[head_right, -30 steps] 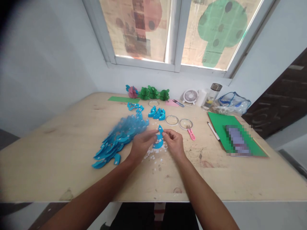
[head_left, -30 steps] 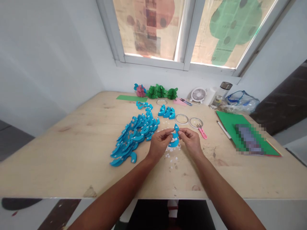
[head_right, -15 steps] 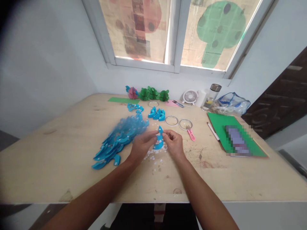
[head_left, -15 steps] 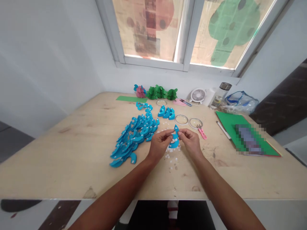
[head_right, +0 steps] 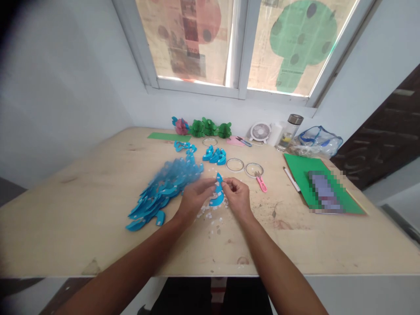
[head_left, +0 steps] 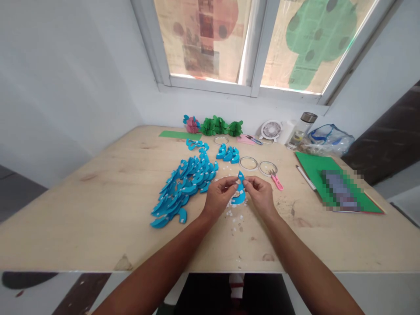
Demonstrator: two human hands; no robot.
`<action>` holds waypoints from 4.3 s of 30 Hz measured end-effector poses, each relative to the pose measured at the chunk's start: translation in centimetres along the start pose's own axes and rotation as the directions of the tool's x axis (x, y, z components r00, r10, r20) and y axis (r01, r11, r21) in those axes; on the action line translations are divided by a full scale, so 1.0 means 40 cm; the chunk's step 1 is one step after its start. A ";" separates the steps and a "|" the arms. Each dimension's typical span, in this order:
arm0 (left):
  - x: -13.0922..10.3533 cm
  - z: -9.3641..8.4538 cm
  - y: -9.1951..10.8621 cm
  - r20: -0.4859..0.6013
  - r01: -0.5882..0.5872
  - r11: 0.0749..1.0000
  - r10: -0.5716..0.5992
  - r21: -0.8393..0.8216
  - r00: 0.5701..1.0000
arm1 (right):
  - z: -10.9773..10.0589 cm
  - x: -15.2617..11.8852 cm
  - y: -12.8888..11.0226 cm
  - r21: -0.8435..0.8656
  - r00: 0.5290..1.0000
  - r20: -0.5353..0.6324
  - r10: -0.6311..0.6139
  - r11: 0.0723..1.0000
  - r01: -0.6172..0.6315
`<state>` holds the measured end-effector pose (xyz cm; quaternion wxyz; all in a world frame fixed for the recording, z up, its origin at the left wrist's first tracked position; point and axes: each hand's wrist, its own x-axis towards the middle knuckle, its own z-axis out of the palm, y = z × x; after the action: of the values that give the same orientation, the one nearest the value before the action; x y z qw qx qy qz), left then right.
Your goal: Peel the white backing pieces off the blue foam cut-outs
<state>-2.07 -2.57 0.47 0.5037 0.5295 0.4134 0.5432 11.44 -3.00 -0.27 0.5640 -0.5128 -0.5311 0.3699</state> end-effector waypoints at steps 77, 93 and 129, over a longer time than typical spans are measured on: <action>-0.001 -0.005 0.022 0.030 0.015 1.000 -0.015 -0.023 0.999 | 0.000 0.002 0.000 0.044 1.000 0.015 -0.024 0.999 0.024; 0.006 -0.003 0.021 -0.055 0.079 0.993 -0.084 -0.089 0.995 | 0.008 -0.008 0.007 0.037 0.997 0.081 -0.006 0.999 0.003; -0.007 -0.011 0.004 -0.024 -0.275 0.867 0.313 0.416 0.949 | 0.015 -0.036 -0.039 -0.514 0.773 0.071 -0.630 0.641 0.570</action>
<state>-2.55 -2.82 0.56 0.2743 0.6544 0.4542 0.5388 10.43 -4.58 0.88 0.5281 -0.4570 -0.7154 -0.0218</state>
